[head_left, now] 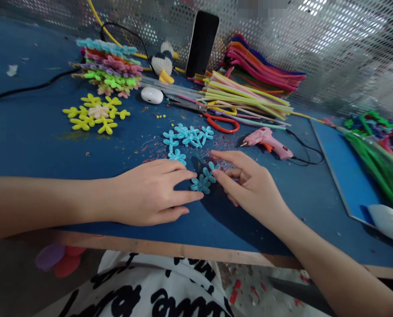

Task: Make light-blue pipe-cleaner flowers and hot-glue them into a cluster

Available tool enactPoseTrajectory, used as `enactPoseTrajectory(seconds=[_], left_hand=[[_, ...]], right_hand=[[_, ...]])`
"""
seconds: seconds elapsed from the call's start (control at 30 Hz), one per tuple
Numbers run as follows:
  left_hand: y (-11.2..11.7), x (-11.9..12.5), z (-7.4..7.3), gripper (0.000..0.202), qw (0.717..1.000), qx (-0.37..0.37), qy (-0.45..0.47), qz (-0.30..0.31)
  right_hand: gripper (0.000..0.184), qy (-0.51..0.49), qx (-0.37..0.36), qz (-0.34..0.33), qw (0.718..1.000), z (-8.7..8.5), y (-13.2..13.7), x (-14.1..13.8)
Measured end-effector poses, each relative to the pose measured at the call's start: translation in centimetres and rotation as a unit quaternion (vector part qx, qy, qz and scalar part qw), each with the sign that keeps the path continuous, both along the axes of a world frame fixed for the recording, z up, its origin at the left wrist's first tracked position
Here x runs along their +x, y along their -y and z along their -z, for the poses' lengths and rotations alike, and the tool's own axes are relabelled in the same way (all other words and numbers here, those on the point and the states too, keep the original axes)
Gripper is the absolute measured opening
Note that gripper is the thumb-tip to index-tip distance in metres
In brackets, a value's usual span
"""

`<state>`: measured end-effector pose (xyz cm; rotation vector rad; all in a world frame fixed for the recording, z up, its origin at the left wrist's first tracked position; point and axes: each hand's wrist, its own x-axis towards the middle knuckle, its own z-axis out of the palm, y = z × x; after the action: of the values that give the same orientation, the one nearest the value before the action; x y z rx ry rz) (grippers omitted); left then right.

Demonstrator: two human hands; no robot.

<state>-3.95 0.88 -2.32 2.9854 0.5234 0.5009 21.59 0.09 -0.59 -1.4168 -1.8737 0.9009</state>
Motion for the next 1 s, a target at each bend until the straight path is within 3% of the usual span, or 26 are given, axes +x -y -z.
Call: enactPoseTrajectory(seconds=[0.17,0.43,0.77,1.0], left_hand=[[0.04,-0.03,-0.10,0.040,1.000,-0.002,-0.002,-0.001],[0.04,0.03,-0.17,0.040,1.000,0.000,0.011,0.016],[0.01,0.10,-0.25,0.035,1.000,0.018,0.015,0.015],[0.11,-0.01,-0.16,0.034,0.999,0.032,0.024,0.008]], right_hand=[[0.037,-0.005,-0.021,0.026,0.999,-0.29,0.07,-0.02],[0.028,0.079,0.037,0.094,0.992,-0.57,0.07,0.46],[0.023,0.070,0.020,0.027,0.997,-0.26,0.04,0.35],[0.026,0.065,0.007,0.048,0.997,-0.14,0.00,0.57]])
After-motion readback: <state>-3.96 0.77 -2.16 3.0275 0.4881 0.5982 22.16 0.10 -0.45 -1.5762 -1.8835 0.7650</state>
